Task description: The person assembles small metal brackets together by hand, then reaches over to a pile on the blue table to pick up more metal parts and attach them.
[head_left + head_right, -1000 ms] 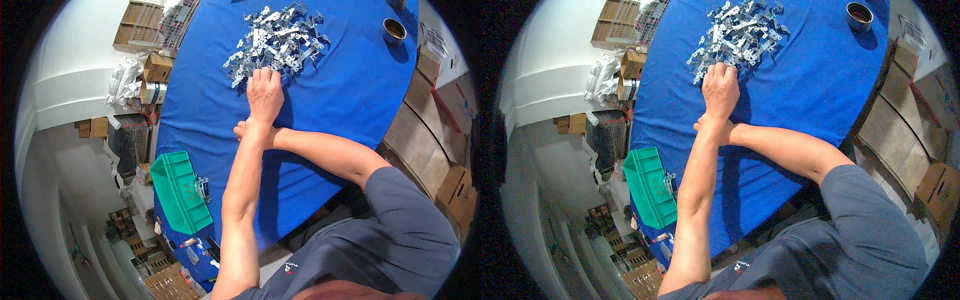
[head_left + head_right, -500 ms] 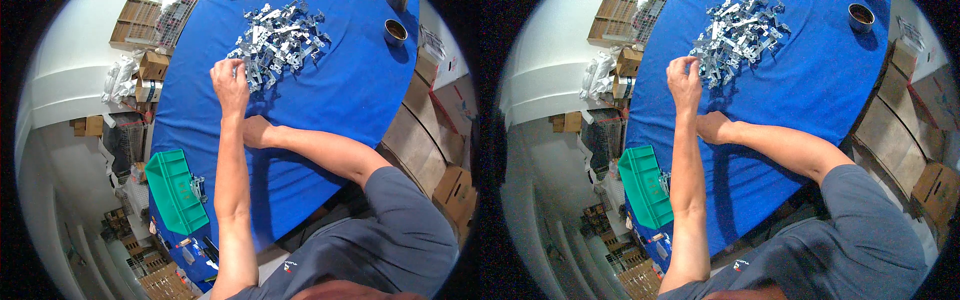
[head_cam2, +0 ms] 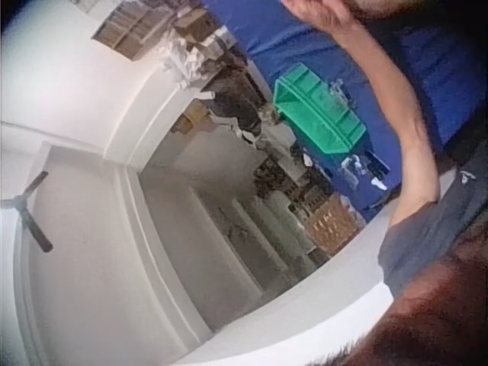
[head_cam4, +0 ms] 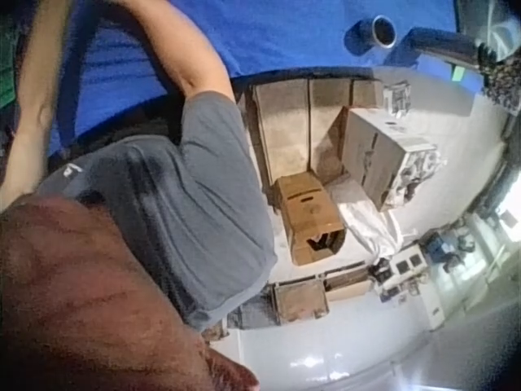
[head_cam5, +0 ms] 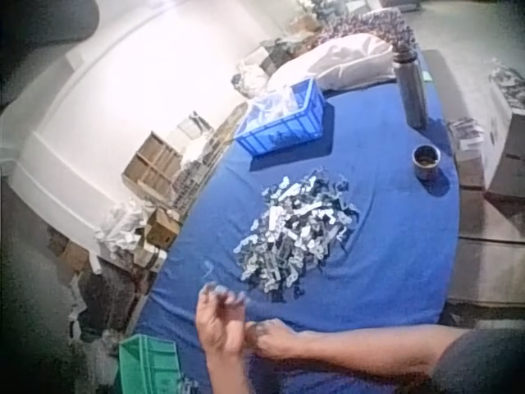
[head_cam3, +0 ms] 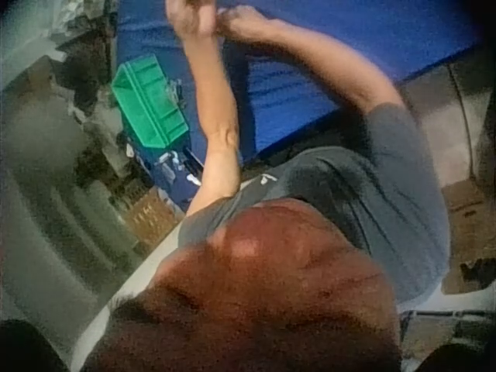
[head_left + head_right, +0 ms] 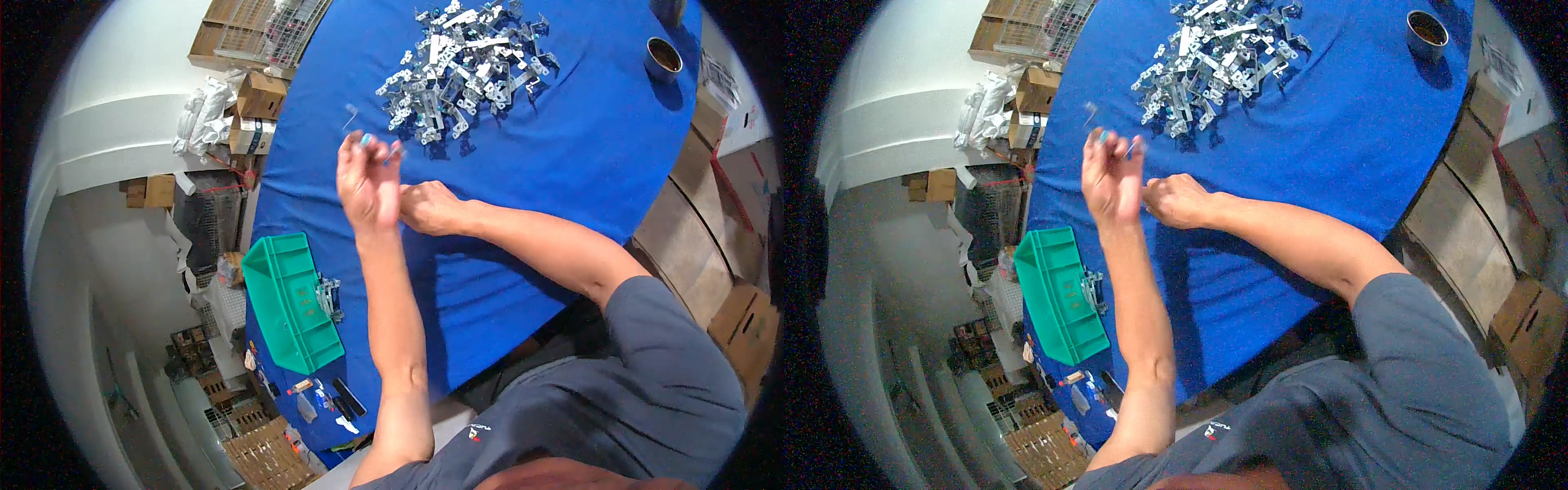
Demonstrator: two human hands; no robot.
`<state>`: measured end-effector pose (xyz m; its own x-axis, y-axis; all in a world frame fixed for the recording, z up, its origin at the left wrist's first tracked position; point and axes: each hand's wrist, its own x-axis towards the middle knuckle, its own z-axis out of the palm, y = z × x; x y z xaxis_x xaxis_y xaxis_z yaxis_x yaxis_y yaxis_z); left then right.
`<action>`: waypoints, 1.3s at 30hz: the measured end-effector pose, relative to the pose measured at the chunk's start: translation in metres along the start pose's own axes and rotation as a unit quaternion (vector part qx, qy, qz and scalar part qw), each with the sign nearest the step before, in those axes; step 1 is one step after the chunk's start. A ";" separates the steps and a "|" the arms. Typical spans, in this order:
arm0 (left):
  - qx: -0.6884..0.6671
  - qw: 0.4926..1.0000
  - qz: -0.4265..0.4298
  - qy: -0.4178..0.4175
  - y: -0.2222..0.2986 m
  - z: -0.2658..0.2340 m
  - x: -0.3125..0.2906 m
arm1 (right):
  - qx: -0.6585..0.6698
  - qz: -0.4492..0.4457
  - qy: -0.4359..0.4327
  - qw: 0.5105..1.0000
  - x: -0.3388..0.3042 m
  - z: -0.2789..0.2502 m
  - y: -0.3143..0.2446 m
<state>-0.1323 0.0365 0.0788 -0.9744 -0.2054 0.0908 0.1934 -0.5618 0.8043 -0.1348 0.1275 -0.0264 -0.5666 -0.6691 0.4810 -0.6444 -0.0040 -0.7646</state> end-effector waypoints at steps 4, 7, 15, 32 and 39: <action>-0.053 0.994 0.015 0.093 0.032 -0.028 -0.058 | -0.016 0.041 -0.066 0.997 0.009 -0.008 -0.016; 0.029 0.989 0.054 0.133 0.029 -0.049 -0.097 | -0.020 0.058 -0.073 0.995 0.009 -0.009 -0.015; 0.134 0.952 0.063 0.269 -0.013 -0.076 -0.140 | 0.018 0.048 -0.044 0.998 0.008 -0.011 -0.011; 0.130 0.943 0.071 0.297 -0.024 -0.081 -0.134 | 0.236 0.245 -0.095 0.936 0.008 -0.019 -0.027; 0.135 0.942 0.069 0.300 -0.023 -0.082 -0.136 | 0.308 0.284 -0.113 0.901 0.027 -0.021 -0.037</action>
<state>0.0048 0.0118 -0.0001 -0.6870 -0.7225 -0.0775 0.1985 -0.2892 0.9365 -0.1372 0.1254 0.0241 -0.5510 -0.8273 -0.1093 0.1624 0.0222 -0.9865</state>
